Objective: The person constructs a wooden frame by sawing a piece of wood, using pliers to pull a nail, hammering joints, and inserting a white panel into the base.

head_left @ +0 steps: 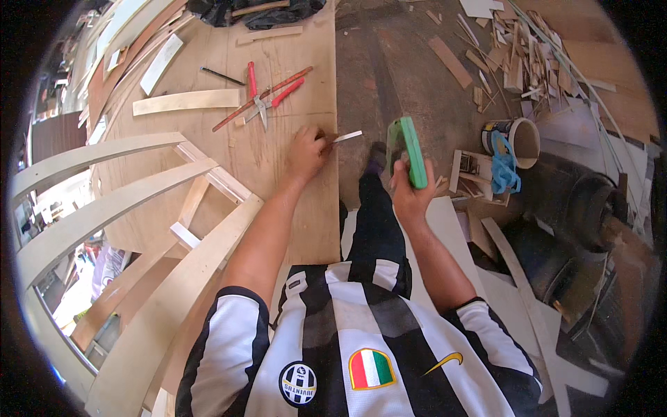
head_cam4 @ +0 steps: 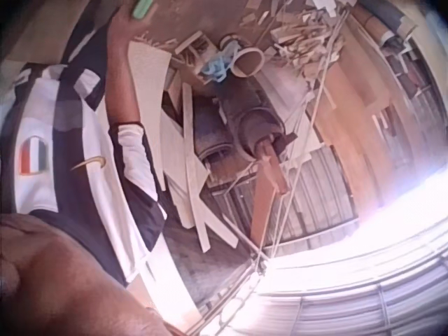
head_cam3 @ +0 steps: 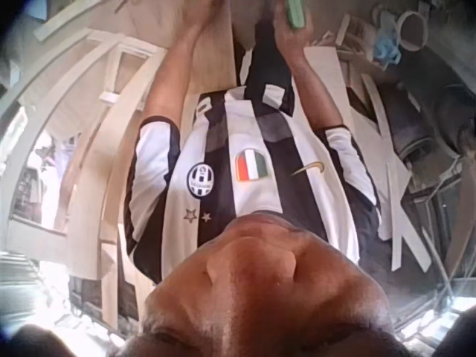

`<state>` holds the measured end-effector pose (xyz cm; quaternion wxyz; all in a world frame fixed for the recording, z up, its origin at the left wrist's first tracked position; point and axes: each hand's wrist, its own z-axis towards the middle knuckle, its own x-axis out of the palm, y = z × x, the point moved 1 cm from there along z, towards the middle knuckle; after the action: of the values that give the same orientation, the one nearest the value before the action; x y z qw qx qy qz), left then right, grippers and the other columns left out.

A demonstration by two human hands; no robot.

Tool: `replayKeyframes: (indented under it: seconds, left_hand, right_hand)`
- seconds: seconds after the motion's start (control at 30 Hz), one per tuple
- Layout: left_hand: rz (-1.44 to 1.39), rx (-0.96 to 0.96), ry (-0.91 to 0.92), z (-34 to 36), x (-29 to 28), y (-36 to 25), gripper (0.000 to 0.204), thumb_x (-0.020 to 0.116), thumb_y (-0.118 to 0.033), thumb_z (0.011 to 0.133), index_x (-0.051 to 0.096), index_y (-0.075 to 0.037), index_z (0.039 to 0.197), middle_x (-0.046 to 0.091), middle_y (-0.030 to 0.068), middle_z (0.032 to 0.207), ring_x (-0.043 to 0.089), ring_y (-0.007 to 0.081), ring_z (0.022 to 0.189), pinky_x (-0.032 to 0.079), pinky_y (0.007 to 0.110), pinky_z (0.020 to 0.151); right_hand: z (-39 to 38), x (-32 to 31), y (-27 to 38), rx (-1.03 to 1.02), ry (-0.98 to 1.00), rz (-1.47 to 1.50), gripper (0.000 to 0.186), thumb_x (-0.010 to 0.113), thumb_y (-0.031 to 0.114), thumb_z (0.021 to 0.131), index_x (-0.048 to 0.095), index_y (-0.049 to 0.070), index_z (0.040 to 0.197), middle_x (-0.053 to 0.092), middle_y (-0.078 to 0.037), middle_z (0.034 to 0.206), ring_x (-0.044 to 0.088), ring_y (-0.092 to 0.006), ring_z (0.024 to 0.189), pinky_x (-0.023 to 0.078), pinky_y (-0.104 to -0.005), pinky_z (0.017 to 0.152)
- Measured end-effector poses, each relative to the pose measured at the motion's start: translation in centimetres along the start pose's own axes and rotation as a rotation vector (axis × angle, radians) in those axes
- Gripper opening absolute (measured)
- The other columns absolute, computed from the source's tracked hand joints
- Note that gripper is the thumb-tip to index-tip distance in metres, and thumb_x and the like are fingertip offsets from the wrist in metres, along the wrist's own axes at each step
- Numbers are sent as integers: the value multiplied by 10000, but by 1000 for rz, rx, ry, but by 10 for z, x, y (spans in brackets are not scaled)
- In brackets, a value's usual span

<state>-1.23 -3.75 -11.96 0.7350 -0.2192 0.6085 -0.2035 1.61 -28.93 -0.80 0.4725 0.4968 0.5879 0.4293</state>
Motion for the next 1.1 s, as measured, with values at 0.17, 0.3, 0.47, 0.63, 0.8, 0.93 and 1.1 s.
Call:
replayKeyframes:
  seconds: [0.17,0.3,0.47,0.63,0.8,0.93,1.1]
  left_hand:
    - [157,31,-45,8,-1,-2,128,729,-192,848,755,-142,964,672,37,975,599,281,974,470,424,856]
    - [137,110,-75,11,7,-1,104,728,-189,848,715,-135,936,670,31,969,593,279,959,462,428,819]
    - [233,95,-17,12,16,3,139,726,-194,824,688,-125,937,653,31,972,574,280,949,433,440,810]
    - [379,109,-70,10,24,2,90,682,-207,830,643,-141,878,615,30,922,562,266,926,417,426,799]
    - [590,73,-137,12,43,12,59,597,-228,878,633,-184,862,616,-9,905,572,223,927,416,405,793]
    - [728,36,-96,12,53,23,80,567,-233,894,638,-210,864,622,-39,883,578,198,930,416,398,780]
    - [735,17,-45,13,52,22,83,576,-251,891,642,-214,857,625,-42,877,581,202,930,414,397,766]
  right_hand:
    - [-50,-4,-24,-6,-46,52,131,694,43,997,564,38,979,578,-20,798,559,-90,623,465,-262,557]
    - [-70,-6,-34,-15,-63,-66,151,709,68,993,563,39,969,570,-11,770,560,-79,619,461,-255,548]
    - [-93,-9,-30,96,-49,-34,192,762,143,964,613,27,1003,631,-55,757,576,-105,704,482,-312,638]
    - [-111,1,-16,22,-15,-150,184,756,142,963,637,19,1031,660,-86,753,619,-118,707,510,-320,647]
    - [-125,16,-17,48,15,-185,173,750,134,963,616,34,1008,630,-123,765,645,-179,685,518,-353,633]
    - [-131,25,-25,-37,-8,-203,182,758,128,953,614,31,1006,643,-143,796,674,-239,687,524,-372,634]
    - [-136,27,-22,-3,6,-241,186,761,107,942,610,29,1018,646,-159,817,688,-306,709,529,-385,641]
